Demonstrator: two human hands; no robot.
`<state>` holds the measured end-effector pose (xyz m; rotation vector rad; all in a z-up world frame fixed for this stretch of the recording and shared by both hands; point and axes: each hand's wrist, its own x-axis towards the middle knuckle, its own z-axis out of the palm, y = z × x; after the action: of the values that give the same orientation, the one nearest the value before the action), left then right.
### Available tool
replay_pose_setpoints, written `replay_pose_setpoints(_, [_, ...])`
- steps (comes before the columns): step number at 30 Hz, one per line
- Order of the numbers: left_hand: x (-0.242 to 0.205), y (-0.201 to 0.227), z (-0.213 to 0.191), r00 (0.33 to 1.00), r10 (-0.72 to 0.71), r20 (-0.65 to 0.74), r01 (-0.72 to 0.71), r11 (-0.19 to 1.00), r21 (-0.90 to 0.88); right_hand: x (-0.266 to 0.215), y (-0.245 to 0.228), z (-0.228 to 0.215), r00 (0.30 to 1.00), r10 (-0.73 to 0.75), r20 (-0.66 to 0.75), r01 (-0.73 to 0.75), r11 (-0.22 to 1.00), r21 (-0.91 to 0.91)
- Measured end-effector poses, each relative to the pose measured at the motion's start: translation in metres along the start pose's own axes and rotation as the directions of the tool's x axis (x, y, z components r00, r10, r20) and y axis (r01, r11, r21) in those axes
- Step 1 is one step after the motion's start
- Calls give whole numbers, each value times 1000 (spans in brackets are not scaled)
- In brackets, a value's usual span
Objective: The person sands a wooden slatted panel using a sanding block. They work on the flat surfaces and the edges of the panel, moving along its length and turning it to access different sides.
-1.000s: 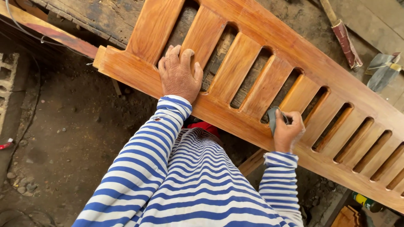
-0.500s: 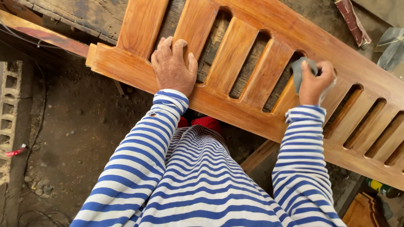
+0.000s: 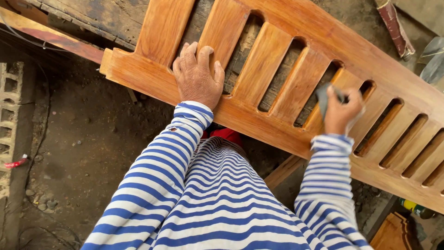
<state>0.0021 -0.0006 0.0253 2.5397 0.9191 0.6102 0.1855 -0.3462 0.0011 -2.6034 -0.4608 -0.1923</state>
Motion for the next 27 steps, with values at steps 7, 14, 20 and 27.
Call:
replay_pose_setpoints(7, [-1,-3,1,1000,-10,1,10,999,-33,55,10,11,999,-4,-37,4,1000,-1])
replay_pose_setpoints(14, [-1,-4,1,1000,-10,-15,9,998,-65,-71,-31,-14,998,25,58,-21,998,-64])
replay_pose_setpoints(20, [0,-3,1,1000,0,-11,0,1000,-28,-102,-39,-27,1000,1,31,-4,997,74])
replay_pose_setpoints(27, [0,-3,2,1000,-8,30,9,999,-31,-30,4,7,979,-183,-85,180,983,-40])
